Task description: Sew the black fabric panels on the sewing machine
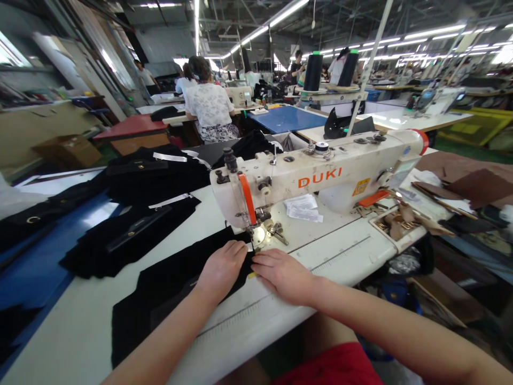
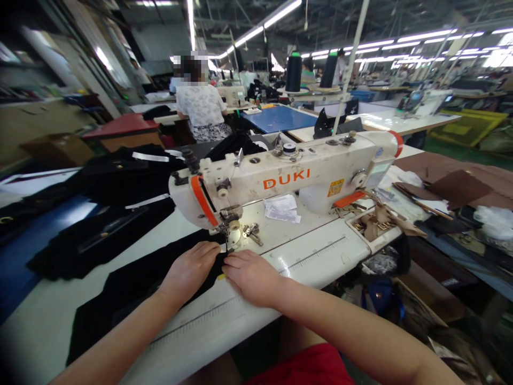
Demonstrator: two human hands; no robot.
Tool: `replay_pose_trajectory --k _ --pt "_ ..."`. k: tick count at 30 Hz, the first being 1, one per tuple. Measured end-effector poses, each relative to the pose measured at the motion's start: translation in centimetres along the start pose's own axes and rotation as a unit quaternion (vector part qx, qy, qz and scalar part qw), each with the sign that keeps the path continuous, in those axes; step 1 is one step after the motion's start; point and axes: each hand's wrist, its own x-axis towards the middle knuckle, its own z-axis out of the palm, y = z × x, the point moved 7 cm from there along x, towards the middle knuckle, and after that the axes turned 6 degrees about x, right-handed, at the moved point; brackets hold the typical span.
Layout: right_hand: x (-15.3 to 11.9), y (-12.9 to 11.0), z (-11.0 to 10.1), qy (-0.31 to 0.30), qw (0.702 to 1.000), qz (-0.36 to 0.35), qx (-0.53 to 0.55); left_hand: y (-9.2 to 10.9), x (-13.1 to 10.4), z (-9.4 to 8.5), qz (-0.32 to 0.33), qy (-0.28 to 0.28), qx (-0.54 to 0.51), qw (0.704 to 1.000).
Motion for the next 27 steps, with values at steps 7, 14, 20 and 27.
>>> replay_pose_trajectory --k 7,14,20,27 --pt "0.1 -0.1 -0.2 -0.002 1.0 0.001 0.006 0.0 0.2 0.4 0.0 -0.013 0.005 1.0" --pt "0.0 0.0 0.0 -0.005 1.0 0.0 0.003 0.2 0.1 0.6 0.005 -0.016 0.014 1.0" --pt "0.6 0.4 -0.6 0.0 1.0 0.009 0.017 0.3 0.2 0.4 0.002 -0.026 0.023 0.999" --pt "3.4 2.7 -0.4 -0.008 0.998 0.033 -0.05 0.5 -0.2 0.2 0.012 0.034 0.028 0.999"
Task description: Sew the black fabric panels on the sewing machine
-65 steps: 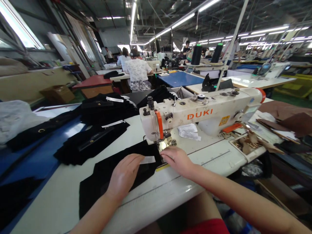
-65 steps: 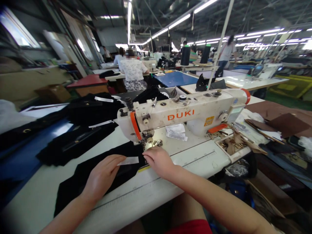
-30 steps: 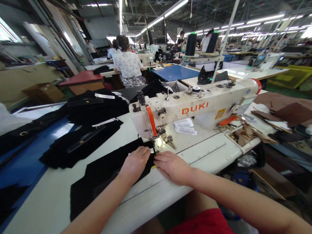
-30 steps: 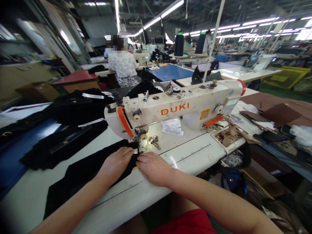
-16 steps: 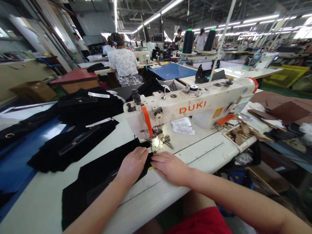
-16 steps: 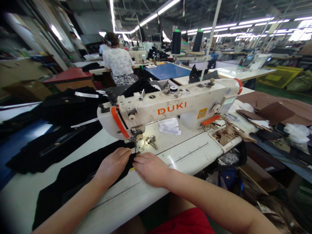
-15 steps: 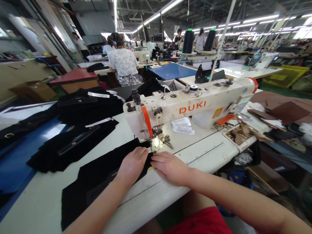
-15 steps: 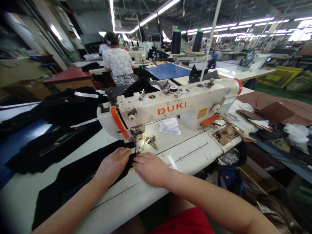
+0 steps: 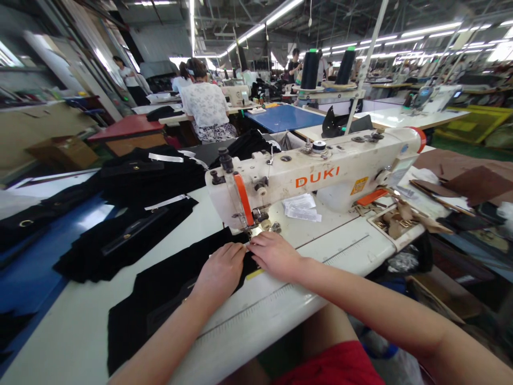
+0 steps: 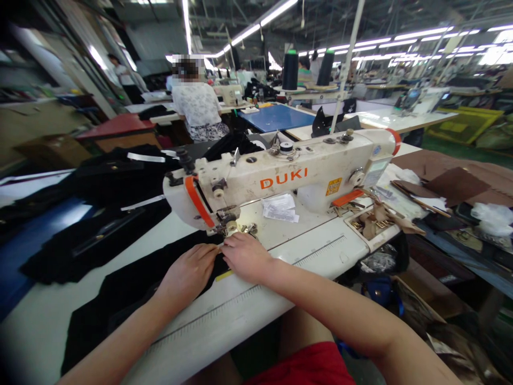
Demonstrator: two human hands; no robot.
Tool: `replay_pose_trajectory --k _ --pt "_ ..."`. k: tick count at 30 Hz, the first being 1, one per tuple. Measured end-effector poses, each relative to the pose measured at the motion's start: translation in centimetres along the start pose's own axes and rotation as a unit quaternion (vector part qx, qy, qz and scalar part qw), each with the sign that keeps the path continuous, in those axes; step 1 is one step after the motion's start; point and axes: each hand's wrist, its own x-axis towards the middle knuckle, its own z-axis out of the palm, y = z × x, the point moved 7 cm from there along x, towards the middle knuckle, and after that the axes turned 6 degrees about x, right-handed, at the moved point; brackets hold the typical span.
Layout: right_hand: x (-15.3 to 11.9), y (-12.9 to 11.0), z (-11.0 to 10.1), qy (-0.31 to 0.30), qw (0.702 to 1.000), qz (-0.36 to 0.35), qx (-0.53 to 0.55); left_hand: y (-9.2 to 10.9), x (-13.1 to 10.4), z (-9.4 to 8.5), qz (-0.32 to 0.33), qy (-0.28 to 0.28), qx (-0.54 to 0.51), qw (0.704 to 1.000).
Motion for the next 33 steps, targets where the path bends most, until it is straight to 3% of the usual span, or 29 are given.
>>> replay_pose_trajectory --k 4,14,33 --pt "0.2 0.0 0.5 -0.01 1.0 -0.008 -0.022 -0.1 -0.8 -0.3 -0.035 0.032 -0.038 0.998" --pt "-1.2 -1.1 0.5 -0.009 0.997 -0.064 -0.036 1.0 -2.4 -0.1 -0.078 0.003 -0.086 0.993" --pt "0.6 1.2 0.4 -0.008 0.998 -0.04 -0.04 -0.8 0.0 1.3 -0.075 -0.027 -0.074 0.994"
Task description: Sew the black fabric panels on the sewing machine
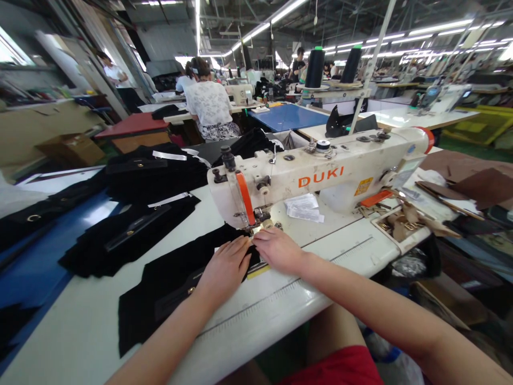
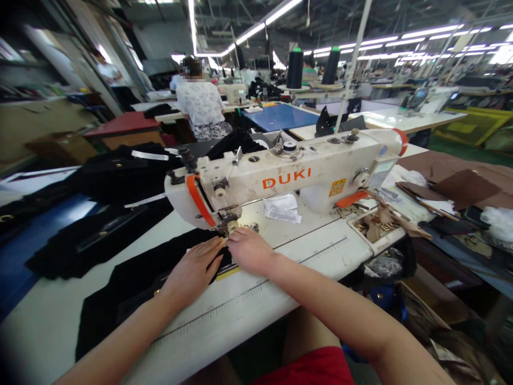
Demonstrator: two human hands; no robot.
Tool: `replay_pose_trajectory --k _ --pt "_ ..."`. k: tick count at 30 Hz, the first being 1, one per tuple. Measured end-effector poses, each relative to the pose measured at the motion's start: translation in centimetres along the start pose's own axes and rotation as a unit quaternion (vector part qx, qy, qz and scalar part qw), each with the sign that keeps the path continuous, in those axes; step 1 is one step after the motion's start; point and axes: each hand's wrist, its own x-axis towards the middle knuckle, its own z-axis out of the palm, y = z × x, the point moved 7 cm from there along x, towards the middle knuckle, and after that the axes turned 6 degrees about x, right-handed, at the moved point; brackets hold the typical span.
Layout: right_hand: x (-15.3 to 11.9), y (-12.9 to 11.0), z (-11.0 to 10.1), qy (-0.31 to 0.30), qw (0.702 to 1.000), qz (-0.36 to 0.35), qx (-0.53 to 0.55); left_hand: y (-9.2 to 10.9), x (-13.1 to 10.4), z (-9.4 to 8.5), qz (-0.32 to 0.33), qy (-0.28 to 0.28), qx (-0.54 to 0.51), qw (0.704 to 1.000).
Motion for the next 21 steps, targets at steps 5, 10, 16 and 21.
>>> replay_pose_trajectory --k 5,10,16,21 --pt "-0.07 0.11 -0.18 0.005 1.0 0.018 0.003 0.01 -0.05 -0.01 -0.01 0.002 -0.021 1.0" --pt "-0.01 0.27 -0.25 0.006 0.999 0.031 0.012 -0.07 0.18 -0.09 -0.004 0.007 -0.017 1.0" --pt "-0.04 0.49 -0.16 0.01 0.999 0.039 0.014 -0.13 0.32 0.07 0.004 0.013 -0.01 1.0" --pt "-0.29 0.31 -0.17 0.014 0.999 0.028 0.005 -0.03 0.25 0.1 0.003 0.008 0.008 1.0"
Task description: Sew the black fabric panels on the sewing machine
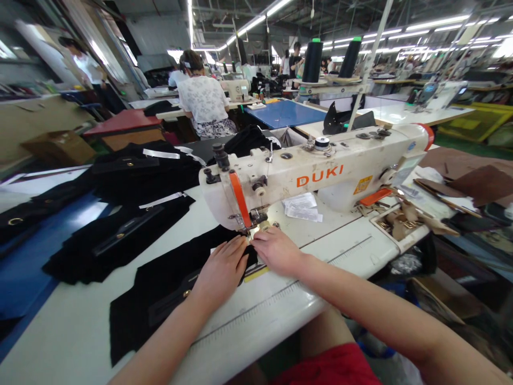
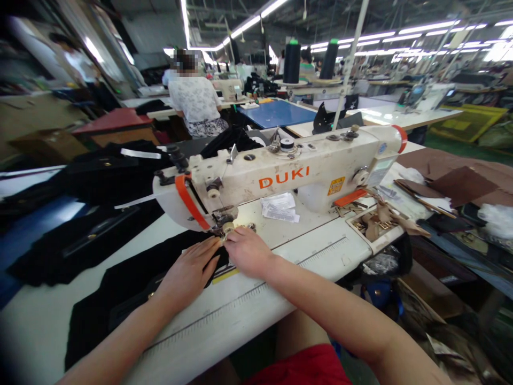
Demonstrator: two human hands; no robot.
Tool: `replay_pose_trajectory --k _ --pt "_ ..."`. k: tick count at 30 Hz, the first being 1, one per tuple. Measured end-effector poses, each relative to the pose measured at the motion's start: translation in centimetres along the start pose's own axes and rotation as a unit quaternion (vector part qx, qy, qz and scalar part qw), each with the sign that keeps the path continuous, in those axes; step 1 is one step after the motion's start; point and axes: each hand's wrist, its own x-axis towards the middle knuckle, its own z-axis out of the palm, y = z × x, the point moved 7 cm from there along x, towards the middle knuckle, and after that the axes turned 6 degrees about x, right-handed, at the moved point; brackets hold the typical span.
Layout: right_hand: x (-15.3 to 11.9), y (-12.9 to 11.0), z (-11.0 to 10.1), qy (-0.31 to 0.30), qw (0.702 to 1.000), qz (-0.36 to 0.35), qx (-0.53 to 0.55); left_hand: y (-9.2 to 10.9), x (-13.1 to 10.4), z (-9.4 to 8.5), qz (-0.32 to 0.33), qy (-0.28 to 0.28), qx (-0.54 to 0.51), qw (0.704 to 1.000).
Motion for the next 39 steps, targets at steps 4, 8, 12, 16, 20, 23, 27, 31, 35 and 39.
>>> replay_pose_trajectory --k 4,8,12,16,20,23,27,31,35,39 --pt "-0.3 -0.2 -0.1 0.002 1.0 -0.006 -0.005 0.1 -0.2 -0.2 -0.008 0.009 -0.024 1.0" --pt "-0.5 -0.2 -0.4 0.01 1.0 -0.005 0.001 0.1 -0.5 -0.3 -0.014 0.02 -0.037 0.999" --pt "-0.4 -0.2 -0.9 0.022 1.0 0.006 0.014 0.1 -0.5 -0.3 -0.013 0.023 -0.044 0.999" --pt "-0.3 -0.2 -0.8 0.018 1.0 0.01 0.016 -0.1 -0.5 -0.2 -0.015 0.029 -0.051 0.998" --pt "-0.4 -0.1 -0.3 0.006 1.0 0.007 0.01 0.0 -0.6 -0.2 -0.014 0.03 -0.052 0.998" --pt "-0.4 -0.1 -0.2 0.001 1.0 0.006 0.004 0.1 -0.5 -0.3 -0.014 0.029 -0.052 0.998" --pt "-0.2 -0.1 -0.2 -0.002 1.0 0.005 -0.003 0.0 -0.2 -0.3 -0.017 0.023 -0.049 0.998" --pt "-0.2 0.2 -0.1 0.002 1.0 0.013 -0.003 -0.6 0.3 -0.1 -0.021 0.019 -0.046 0.999" --pt "-0.3 0.3 -0.1 0.003 1.0 0.018 0.003 -1.1 0.9 0.2 -0.02 0.026 -0.047 0.998" --pt "-0.4 0.2 -0.5 0.007 1.0 0.028 -0.008 -1.2 0.9 0.3 -0.025 0.034 -0.051 0.998"
